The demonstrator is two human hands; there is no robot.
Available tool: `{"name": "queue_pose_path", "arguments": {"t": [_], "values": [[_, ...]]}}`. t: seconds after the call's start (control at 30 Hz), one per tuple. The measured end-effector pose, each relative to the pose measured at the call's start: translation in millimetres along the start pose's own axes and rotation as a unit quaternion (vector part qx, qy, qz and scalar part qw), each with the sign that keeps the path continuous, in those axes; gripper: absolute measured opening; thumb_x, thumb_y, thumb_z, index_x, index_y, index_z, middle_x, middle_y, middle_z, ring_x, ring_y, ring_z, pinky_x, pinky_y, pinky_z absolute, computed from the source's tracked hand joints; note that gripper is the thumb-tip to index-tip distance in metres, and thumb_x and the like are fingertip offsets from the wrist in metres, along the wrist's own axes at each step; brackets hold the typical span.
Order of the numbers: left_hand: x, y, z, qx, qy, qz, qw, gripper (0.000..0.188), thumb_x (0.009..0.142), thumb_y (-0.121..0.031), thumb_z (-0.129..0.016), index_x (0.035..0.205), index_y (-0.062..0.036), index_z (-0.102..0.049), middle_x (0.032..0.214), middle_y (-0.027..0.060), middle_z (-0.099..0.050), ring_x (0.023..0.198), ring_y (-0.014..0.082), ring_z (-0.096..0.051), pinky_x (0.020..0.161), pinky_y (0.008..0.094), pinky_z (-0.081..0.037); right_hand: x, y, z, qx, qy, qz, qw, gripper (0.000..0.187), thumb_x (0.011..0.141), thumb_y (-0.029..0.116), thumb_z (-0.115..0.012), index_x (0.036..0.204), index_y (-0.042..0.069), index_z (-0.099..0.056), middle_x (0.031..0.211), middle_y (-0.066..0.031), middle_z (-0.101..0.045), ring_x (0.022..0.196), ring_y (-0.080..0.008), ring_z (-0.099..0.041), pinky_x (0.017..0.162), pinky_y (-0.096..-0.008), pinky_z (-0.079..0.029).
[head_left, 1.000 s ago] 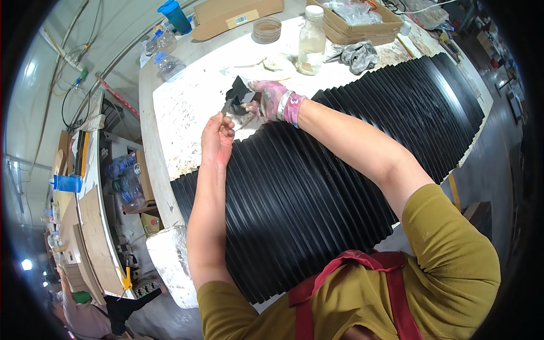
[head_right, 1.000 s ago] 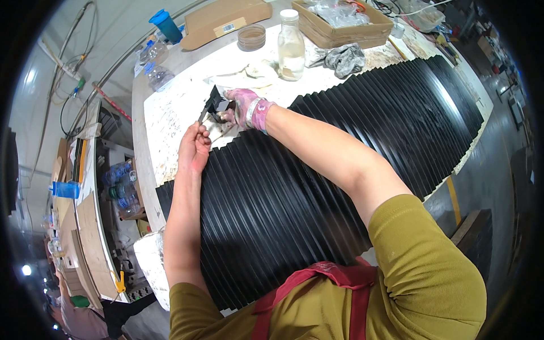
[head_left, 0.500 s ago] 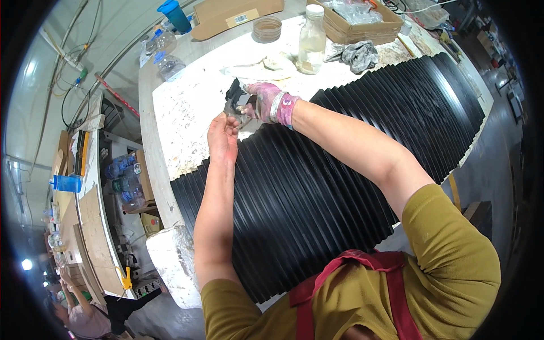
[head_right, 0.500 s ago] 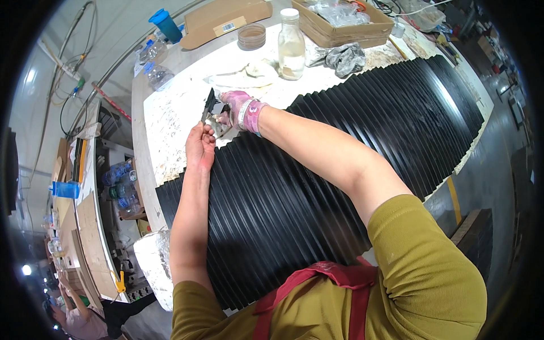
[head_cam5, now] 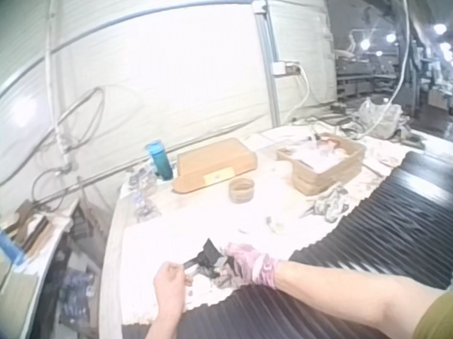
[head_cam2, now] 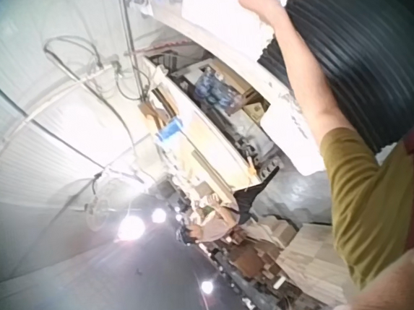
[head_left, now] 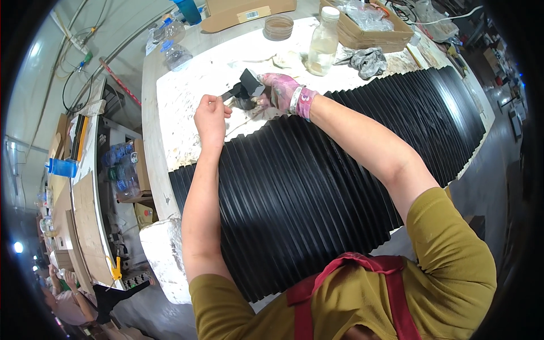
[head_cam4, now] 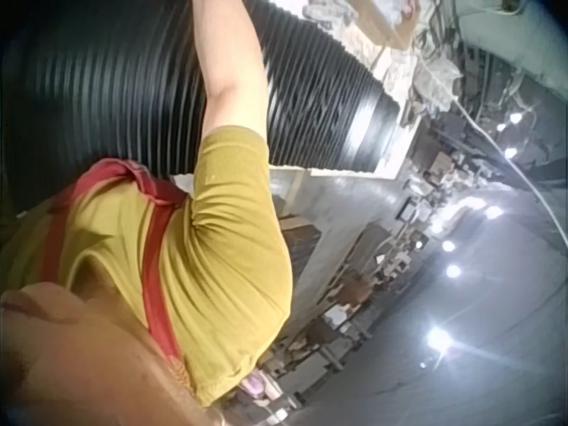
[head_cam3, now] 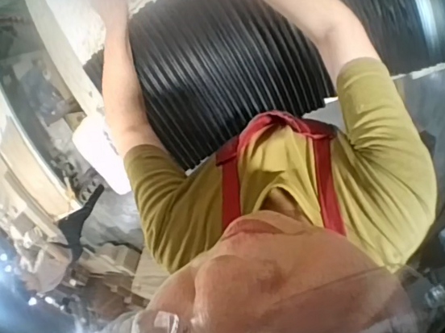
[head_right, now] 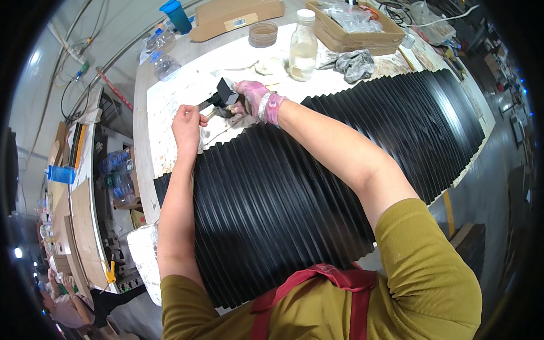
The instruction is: The person wipes the surface of a black corrugated shutter using a cloth, moving it repeatedly along the grooves. The person also dips a small block into a container of liquid and applies it to the edges and surfaces of the shutter.
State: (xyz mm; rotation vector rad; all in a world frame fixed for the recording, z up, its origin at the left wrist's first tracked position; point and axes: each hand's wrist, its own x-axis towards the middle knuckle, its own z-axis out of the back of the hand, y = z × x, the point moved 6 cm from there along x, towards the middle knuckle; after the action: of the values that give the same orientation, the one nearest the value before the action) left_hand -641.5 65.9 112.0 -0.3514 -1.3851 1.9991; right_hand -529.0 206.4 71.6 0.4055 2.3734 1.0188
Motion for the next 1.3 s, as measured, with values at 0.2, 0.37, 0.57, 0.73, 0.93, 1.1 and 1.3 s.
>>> {"name": "queue_pose_path", "arguments": {"t": [0.2,0.37,0.57,0.73,0.93,1.1,1.3], "values": [[-8,-37,-8,0.141,0.013,-0.059,0.988,0.016,0.09,-0.015,-0.05,0.084,-0.0018,-0.054,0.061,0.0091,-0.062,0.058,0.0188,-0.061,0.059,0.0311,-0.046,3,13,-9,-0.199,-0.006,0.087,0.976,0.021,0.094,0.025,-0.048,0.098,0.005,-0.051,0.074,-0.0064,-0.056,0.059,-0.0165,-0.055,0.051,-0.0276,-0.051],[1,-37,-7,0.195,0.009,-0.118,0.974,0.016,0.089,-0.016,-0.051,0.084,-0.0014,-0.055,0.061,0.0129,-0.061,0.062,0.028,-0.062,0.061,0.0367,-0.047,2,9,-4,-0.171,0.005,0.021,0.985,0.019,0.094,0.023,-0.048,0.096,0.005,-0.051,0.077,-0.0076,-0.056,0.059,-0.0175,-0.056,0.052,-0.0293,-0.051],[9,-39,-2,0.227,0.004,-0.118,0.967,0.014,0.087,-0.014,-0.051,0.083,-0.0009,-0.056,0.061,0.0143,-0.061,0.063,0.0312,-0.062,0.063,0.0403,-0.046,4,26,-1,-0.377,-0.045,0.098,0.92,0.028,0.088,0.025,-0.058,0.104,0.002,-0.054,0.089,-0.0131,-0.061,0.075,-0.0216,-0.061,0.066,-0.0322,-0.05],[9,-46,-4,0.219,0.015,-0.131,0.967,0.016,0.088,-0.015,-0.051,0.086,-0.002,-0.059,0.062,0.0133,-0.062,0.063,0.0299,-0.062,0.063,0.039,-0.047,-1,33,-21,-0.571,-0.074,0.222,0.787,0.038,0.085,0.026,-0.06,0.114,0.002,-0.054,0.104,-0.0216,-0.062,0.1,-0.0344,-0.059,0.087,-0.0372,-0.045],[1,-50,-8,0.213,0.039,-0.141,0.966,0.017,0.089,-0.017,-0.05,0.087,-0.0027,-0.059,0.063,0.0121,-0.062,0.064,0.0298,-0.063,0.062,0.0387,-0.047,16,33,-26,-0.552,-0.101,0.197,0.804,0.037,0.084,0.026,-0.06,0.113,0.004,-0.054,0.103,-0.0199,-0.062,0.097,-0.0332,-0.06,0.085,-0.037,-0.045],[-2,-39,-13,0.259,0.041,-0.186,0.947,0.016,0.088,-0.018,-0.052,0.086,-0.0033,-0.058,0.066,0.0154,-0.062,0.066,0.0332,-0.062,0.063,0.0419,-0.047,23,37,-35,-0.567,-0.107,0.233,0.783,0.036,0.085,0.024,-0.06,0.115,0.005,-0.056,0.101,-0.0184,-0.063,0.095,-0.0308,-0.061,0.085,-0.036,-0.045],[2,-38,-13,0.291,0.006,-0.209,0.934,0.013,0.087,-0.017,-0.054,0.087,-0.0042,-0.058,0.067,0.0186,-0.061,0.068,0.0359,-0.062,0.063,0.0445,-0.048,27,44,-10,-0.356,-0.023,0.14,0.924,0.032,0.089,0.021,-0.057,0.115,0.001,-0.056,0.098,-0.0093,-0.063,0.085,-0.0164,-0.06,0.077,-0.0295,-0.048]]}}
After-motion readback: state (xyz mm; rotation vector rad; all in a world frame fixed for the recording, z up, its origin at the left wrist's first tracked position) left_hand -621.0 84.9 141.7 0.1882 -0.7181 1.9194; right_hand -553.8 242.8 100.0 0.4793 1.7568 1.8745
